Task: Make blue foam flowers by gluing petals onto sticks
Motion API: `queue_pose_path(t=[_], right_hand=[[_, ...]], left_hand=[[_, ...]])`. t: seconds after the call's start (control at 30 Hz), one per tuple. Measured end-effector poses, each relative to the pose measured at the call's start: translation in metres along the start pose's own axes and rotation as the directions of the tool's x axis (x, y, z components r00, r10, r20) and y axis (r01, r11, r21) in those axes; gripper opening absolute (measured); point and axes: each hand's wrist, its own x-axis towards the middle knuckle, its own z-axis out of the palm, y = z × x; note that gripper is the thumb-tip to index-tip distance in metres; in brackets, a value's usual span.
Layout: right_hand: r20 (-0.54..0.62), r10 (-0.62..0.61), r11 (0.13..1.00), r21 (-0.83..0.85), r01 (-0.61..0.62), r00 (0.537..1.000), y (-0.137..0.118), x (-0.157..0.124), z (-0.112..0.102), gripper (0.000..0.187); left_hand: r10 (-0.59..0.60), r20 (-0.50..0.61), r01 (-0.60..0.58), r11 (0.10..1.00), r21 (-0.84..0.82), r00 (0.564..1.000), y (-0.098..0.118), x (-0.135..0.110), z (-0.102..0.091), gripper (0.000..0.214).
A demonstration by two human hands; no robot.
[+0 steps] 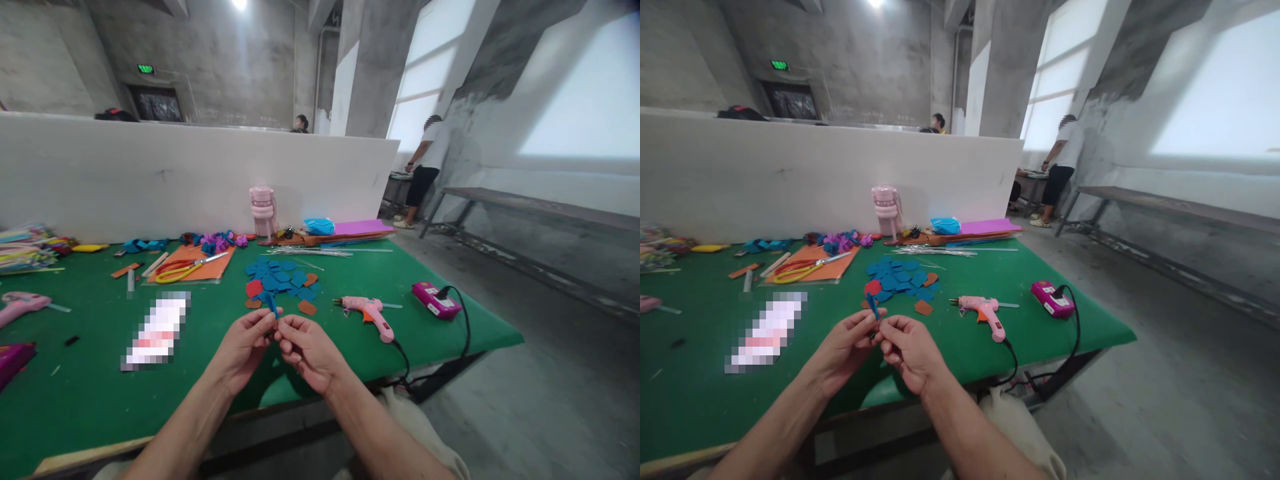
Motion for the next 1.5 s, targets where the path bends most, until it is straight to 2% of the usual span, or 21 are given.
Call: queue_pose_path(t=[0.07,0.2,0.37,0.5,0.67,0.83,1.13,1.5], right_hand=[[0.009,0.010,1.000,0.022,-0.010,1.000,-0.0010,-0.0001,-0.0006,0.018],[0.028,0.044,0.995,0.084,-0.047,0.999,-0.0020,-0.0007,-0.0021,0.016],[0.064,0.101,0.981,0.158,-0.110,0.993,0.0000,0.0004,-0.0041,0.017],[0.086,0.130,0.974,0.178,-0.144,0.988,0.0014,0.0014,-0.0044,0.017],[0.091,0.144,0.976,0.154,-0.157,0.985,0.0023,0.0000,-0.0030,0.019],[0.096,0.141,0.980,0.125,-0.153,0.985,0.0023,-0.0013,-0.0027,0.019],[0.109,0.137,0.979,0.135,-0.151,0.984,0.0015,-0.0026,-0.0012,0.023],[0.068,0.024,0.999,-0.042,-0.021,0.997,0.0022,-0.0041,0.0021,0.029]], left_hand=[[0.002,0.017,-0.002,1.000,0.015,1.000,0.0030,0.0002,-0.0013,0.019],[0.002,0.043,-0.005,0.998,0.065,0.999,0.0071,-0.0012,-0.0010,0.015],[-0.007,0.008,0.006,0.995,0.102,1.000,0.0066,-0.0022,0.0005,0.015],[0.004,-0.016,-0.003,0.994,0.113,1.000,0.0063,-0.0020,0.0002,0.014],[-0.010,0.006,0.010,0.997,0.078,1.000,0.0070,-0.0023,0.0008,0.013],[-0.028,0.049,0.025,0.998,0.059,0.998,0.0063,-0.0029,-0.0003,0.015],[0.011,0.078,-0.014,0.999,0.038,0.997,0.0030,-0.0024,-0.0030,0.013],[-0.019,0.056,0.015,0.998,0.055,0.998,0.0050,-0.0049,0.0026,0.016]])
